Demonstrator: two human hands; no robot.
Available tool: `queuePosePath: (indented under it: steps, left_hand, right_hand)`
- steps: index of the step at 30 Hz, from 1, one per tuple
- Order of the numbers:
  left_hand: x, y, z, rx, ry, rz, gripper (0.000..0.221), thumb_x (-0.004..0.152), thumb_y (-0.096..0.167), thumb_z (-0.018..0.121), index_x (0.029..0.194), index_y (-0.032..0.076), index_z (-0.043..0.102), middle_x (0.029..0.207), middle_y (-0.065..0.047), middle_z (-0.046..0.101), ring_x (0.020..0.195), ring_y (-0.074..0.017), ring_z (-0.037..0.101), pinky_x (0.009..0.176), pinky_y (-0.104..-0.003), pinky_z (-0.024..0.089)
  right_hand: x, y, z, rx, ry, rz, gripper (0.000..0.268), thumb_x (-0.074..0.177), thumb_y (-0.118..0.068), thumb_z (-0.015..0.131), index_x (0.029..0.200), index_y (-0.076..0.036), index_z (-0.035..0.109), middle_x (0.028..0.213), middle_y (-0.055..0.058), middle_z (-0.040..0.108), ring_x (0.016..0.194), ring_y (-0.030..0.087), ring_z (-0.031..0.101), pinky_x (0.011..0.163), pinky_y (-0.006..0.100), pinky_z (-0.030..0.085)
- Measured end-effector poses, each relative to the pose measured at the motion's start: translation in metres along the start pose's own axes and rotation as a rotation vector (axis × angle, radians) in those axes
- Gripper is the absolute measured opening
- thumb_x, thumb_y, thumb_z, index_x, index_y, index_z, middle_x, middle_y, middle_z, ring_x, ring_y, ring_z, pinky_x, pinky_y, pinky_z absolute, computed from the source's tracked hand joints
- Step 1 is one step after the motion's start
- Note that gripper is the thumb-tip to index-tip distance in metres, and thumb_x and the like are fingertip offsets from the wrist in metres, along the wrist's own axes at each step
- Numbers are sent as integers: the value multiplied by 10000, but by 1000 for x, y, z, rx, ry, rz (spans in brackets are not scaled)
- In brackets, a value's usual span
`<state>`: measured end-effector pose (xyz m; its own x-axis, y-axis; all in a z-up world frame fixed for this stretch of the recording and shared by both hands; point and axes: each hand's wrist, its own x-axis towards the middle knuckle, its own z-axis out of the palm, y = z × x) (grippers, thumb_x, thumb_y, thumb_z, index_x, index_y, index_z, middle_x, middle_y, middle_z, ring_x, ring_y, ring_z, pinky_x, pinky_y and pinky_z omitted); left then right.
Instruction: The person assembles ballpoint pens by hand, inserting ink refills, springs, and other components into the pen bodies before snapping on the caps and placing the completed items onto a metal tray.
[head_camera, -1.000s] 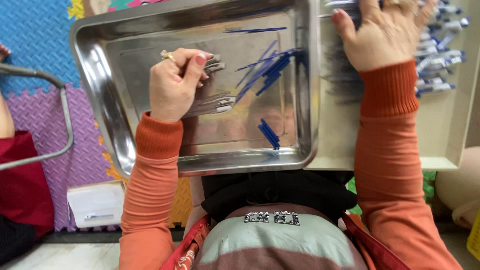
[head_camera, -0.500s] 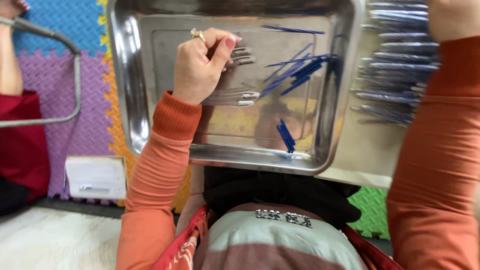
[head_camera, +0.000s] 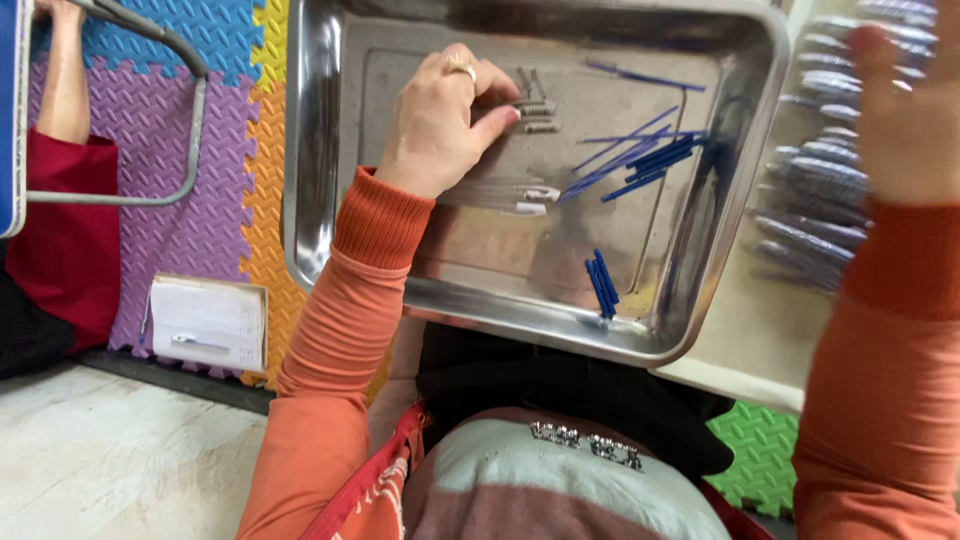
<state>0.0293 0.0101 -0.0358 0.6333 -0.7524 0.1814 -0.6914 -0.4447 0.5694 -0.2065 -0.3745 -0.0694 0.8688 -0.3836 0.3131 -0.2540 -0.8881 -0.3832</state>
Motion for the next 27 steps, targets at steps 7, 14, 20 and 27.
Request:
queuePosePath:
  steps: [7, 14, 20, 27]
  left_hand:
    - [-3, -4, 4, 169, -118, -117, 178, 889, 290, 871, 989, 217, 743, 968, -22, 586, 955, -280, 599, 806, -443, 516]
    - [1, -7, 15, 174, -208, -159, 195, 892, 262, 880, 952, 154, 730, 990, -37, 604, 993, -288, 592, 872, -455, 514]
    - [5, 0, 13, -10, -121, -40, 173, 944, 223, 835, 973, 165, 675, 960, -15, 688, 922, -234, 642, 825, -410, 495]
    - [3, 13, 3, -237, -120, -60, 61, 992, 182, 710, 1011, 175, 652, 921, 27, 713, 881, -181, 656, 784, -347, 510]
  right_hand:
    - [31, -160, 28, -266, -50, -421, 100, 1127, -251, 821, 1055, -182, 825, 941, 14, 757, 861, 284, 687, 761, 415, 529]
    - [60, -167, 80, -367, -220, -272, 190, 1021, -283, 763, 1041, -101, 713, 1011, 105, 710, 942, 311, 661, 822, 453, 556]
    - [50, -163, 70, -303, -166, -337, 183, 936, -255, 709, 904, -77, 685, 1021, 147, 662, 993, 338, 628, 856, 444, 568]
    - [25, -190, 24, 404, -126, -143, 142, 946, 35, 802, 1050, -44, 745, 899, 38, 743, 755, 144, 670, 735, 290, 563]
